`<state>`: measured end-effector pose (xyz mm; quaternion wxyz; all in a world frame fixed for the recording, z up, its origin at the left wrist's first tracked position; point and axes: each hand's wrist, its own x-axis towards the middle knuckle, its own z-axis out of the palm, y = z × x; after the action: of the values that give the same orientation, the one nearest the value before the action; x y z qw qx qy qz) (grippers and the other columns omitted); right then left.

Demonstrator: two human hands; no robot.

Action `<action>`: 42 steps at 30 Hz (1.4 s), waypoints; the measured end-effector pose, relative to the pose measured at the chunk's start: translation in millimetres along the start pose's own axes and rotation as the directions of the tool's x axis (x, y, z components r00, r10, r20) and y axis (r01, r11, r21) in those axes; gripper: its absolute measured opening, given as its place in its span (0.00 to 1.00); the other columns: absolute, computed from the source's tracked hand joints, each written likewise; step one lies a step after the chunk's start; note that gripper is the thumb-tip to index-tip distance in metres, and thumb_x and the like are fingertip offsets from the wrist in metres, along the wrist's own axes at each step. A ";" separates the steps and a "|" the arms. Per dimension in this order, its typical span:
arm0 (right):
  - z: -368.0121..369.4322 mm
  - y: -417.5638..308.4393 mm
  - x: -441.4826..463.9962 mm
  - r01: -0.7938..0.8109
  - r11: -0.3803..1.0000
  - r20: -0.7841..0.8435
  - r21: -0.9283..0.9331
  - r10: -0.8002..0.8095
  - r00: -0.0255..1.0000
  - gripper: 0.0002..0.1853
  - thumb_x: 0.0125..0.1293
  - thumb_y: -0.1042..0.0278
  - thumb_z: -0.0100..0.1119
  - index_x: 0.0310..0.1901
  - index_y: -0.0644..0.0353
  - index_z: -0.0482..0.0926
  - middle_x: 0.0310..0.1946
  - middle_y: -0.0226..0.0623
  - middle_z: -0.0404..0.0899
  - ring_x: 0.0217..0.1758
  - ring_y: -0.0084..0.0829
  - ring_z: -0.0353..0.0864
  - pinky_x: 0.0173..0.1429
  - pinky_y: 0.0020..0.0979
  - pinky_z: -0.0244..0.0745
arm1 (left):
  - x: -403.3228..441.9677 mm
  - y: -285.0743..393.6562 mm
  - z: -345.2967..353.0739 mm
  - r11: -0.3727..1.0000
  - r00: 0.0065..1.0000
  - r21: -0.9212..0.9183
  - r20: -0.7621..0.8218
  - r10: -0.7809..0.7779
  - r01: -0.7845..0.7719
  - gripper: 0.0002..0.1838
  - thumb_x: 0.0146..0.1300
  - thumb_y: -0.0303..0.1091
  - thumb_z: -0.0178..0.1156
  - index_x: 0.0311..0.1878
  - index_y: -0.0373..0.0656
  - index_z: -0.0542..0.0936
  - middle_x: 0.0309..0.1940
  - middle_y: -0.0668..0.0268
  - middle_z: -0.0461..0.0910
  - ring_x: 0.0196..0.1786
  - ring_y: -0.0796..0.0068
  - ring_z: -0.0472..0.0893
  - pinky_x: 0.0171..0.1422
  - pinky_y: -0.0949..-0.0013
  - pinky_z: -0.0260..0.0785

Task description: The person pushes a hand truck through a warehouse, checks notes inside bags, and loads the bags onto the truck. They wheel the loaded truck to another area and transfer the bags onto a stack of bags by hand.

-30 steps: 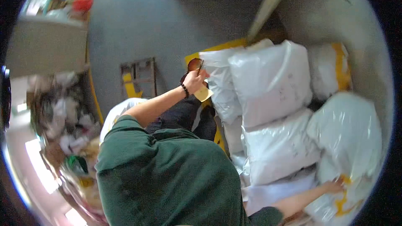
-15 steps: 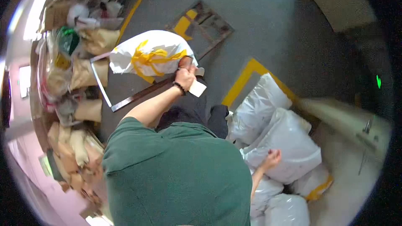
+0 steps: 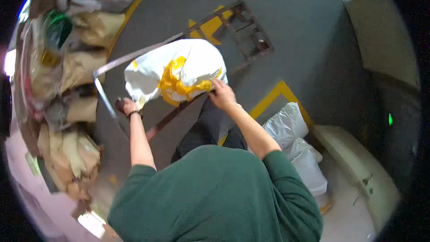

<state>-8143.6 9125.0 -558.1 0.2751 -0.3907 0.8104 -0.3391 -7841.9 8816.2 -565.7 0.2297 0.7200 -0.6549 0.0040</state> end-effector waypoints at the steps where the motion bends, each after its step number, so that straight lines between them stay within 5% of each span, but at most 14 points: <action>1: 18.4 -1.8 21.5 -0.031 0.999 0.065 0.032 0.029 0.997 0.31 0.54 0.68 0.64 0.61 0.58 0.66 0.60 0.45 0.68 0.63 0.47 0.67 0.66 0.40 0.65 | 26.7 -73.2 52.5 0.979 0.914 0.152 0.361 -0.183 0.136 0.35 0.68 0.57 0.37 0.58 0.31 0.72 0.59 0.43 0.70 0.64 0.53 0.69 0.66 0.55 0.60; 4: 37.5 -24.9 61.8 0.011 0.999 0.120 -0.044 -0.006 0.993 0.36 0.42 0.74 0.70 0.56 0.57 0.66 0.55 0.44 0.66 0.59 0.47 0.67 0.62 0.44 0.65 | 45.6 -53.8 57.3 0.736 0.856 0.478 0.439 0.273 -0.480 0.40 0.53 0.67 0.55 0.58 0.40 0.72 0.55 0.49 0.74 0.56 0.52 0.75 0.58 0.57 0.68; 7: 57.1 -28.2 75.8 -0.022 0.982 0.085 -0.186 0.038 0.996 0.27 0.43 0.70 0.65 0.50 0.55 0.71 0.46 0.43 0.71 0.51 0.44 0.72 0.55 0.43 0.68 | 56.0 -38.0 51.5 0.833 0.711 0.396 0.703 -0.004 -0.386 0.39 0.49 0.71 0.57 0.51 0.45 0.77 0.40 0.56 0.83 0.43 0.57 0.82 0.44 0.58 0.77; 8: 86.5 -9.8 80.7 -0.004 0.994 0.015 -0.106 0.005 1.000 0.20 0.47 0.69 0.62 0.45 0.55 0.74 0.44 0.42 0.72 0.49 0.43 0.74 0.56 0.44 0.68 | 62.9 -41.8 55.9 0.606 0.535 0.358 0.834 0.135 -0.710 0.33 0.54 0.65 0.57 0.51 0.45 0.77 0.42 0.58 0.83 0.45 0.58 0.82 0.46 0.58 0.76; 11: 96.7 -4.6 100.2 0.001 0.998 -0.008 -0.070 -0.002 1.000 0.11 0.49 0.68 0.59 0.36 0.52 0.74 0.38 0.36 0.74 0.47 0.40 0.75 0.54 0.42 0.67 | 77.2 -71.8 79.1 0.597 0.585 0.333 0.755 0.294 -0.730 0.22 0.52 0.49 0.64 0.47 0.47 0.79 0.44 0.57 0.81 0.40 0.61 0.80 0.43 0.59 0.73; 15: 65.2 -10.6 124.5 -0.086 0.996 0.154 0.001 0.085 0.984 0.20 0.41 0.69 0.68 0.39 0.54 0.74 0.37 0.39 0.78 0.46 0.41 0.79 0.48 0.42 0.72 | 67.0 -40.5 86.9 1.000 0.721 -0.009 0.693 0.015 -0.012 0.23 0.54 0.49 0.62 0.47 0.44 0.77 0.43 0.55 0.81 0.43 0.58 0.79 0.45 0.58 0.72; 18: 51.6 -14.5 110.7 -0.227 0.974 0.168 -0.012 0.226 0.960 0.19 0.45 0.69 0.66 0.41 0.58 0.75 0.36 0.44 0.81 0.43 0.46 0.81 0.45 0.44 0.75 | 51.5 -11.2 82.7 0.705 0.645 -0.360 0.744 -0.178 0.611 0.23 0.55 0.49 0.61 0.48 0.42 0.76 0.43 0.54 0.80 0.45 0.56 0.78 0.47 0.58 0.71; 21: 62.9 2.1 128.8 -0.301 0.953 0.077 0.030 0.298 0.952 0.16 0.47 0.68 0.64 0.40 0.59 0.76 0.37 0.46 0.81 0.43 0.47 0.81 0.45 0.43 0.75 | 56.0 0.2 50.7 0.856 0.649 -0.459 0.731 0.211 0.238 0.22 0.58 0.47 0.58 0.47 0.39 0.73 0.38 0.54 0.79 0.43 0.57 0.78 0.46 0.58 0.70; 24: 48.9 18.9 139.8 -0.301 0.950 -0.011 0.090 0.303 0.953 0.14 0.48 0.68 0.62 0.40 0.59 0.78 0.38 0.48 0.81 0.46 0.47 0.80 0.47 0.43 0.74 | 53.6 63.3 -10.7 0.917 0.437 -0.260 0.893 0.109 0.303 0.23 0.64 0.47 0.49 0.50 0.35 0.70 0.32 0.52 0.76 0.31 0.55 0.79 0.29 0.54 0.70; 26: 4.8 0.7 101.0 -0.330 0.939 -0.047 0.101 0.336 0.941 0.16 0.48 0.66 0.63 0.40 0.57 0.78 0.37 0.49 0.81 0.46 0.47 0.80 0.47 0.44 0.74 | 49.5 79.4 -25.8 0.907 0.500 -0.407 0.811 0.303 0.112 0.24 0.66 0.47 0.47 0.52 0.35 0.70 0.35 0.54 0.76 0.27 0.61 0.78 0.14 0.63 0.64; 27: -5.1 -9.9 76.3 -0.362 0.923 -0.089 0.134 0.375 0.923 0.16 0.48 0.66 0.63 0.40 0.57 0.78 0.36 0.49 0.81 0.46 0.47 0.80 0.46 0.44 0.74 | 52.3 112.0 -63.0 0.967 0.431 -0.256 0.873 0.229 0.005 0.26 0.66 0.48 0.47 0.54 0.33 0.69 0.39 0.54 0.76 0.32 0.60 0.78 0.27 0.59 0.69; 30: -34.9 -28.4 -6.1 -0.443 0.851 -0.193 0.282 0.503 0.843 0.15 0.48 0.61 0.64 0.39 0.54 0.79 0.36 0.47 0.81 0.46 0.47 0.80 0.46 0.44 0.73 | 83.4 121.5 -52.0 0.777 0.440 -0.450 0.645 0.624 -0.441 0.24 0.66 0.41 0.45 0.58 0.32 0.69 0.43 0.49 0.77 0.40 0.50 0.77 0.43 0.53 0.73; 35: -94.9 -78.4 -176.7 -0.310 0.739 -0.412 0.598 0.616 0.671 0.20 0.54 0.49 0.61 0.39 0.58 0.79 0.37 0.47 0.82 0.45 0.46 0.81 0.46 0.42 0.73 | 14.4 245.4 -115.0 0.563 0.398 -0.737 0.422 0.815 -0.373 0.22 0.66 0.40 0.47 0.58 0.35 0.69 0.48 0.53 0.74 0.46 0.55 0.74 0.49 0.54 0.70; 42: -214.8 -210.2 -448.6 0.003 0.851 -0.806 0.525 0.496 0.324 0.13 0.55 0.64 0.62 0.37 0.65 0.77 0.31 0.44 0.80 0.36 0.34 0.80 0.39 0.33 0.71 | -140.9 417.1 -338.5 0.014 0.210 -1.000 0.020 0.978 0.028 0.20 0.67 0.39 0.50 0.58 0.39 0.70 0.56 0.58 0.70 0.56 0.62 0.70 0.57 0.56 0.67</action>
<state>-7958.6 9467.0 -183.4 -0.0979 0.0729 0.7739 -0.6215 -8156.1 9047.2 -170.3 0.2235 -0.0146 -0.7774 -0.5877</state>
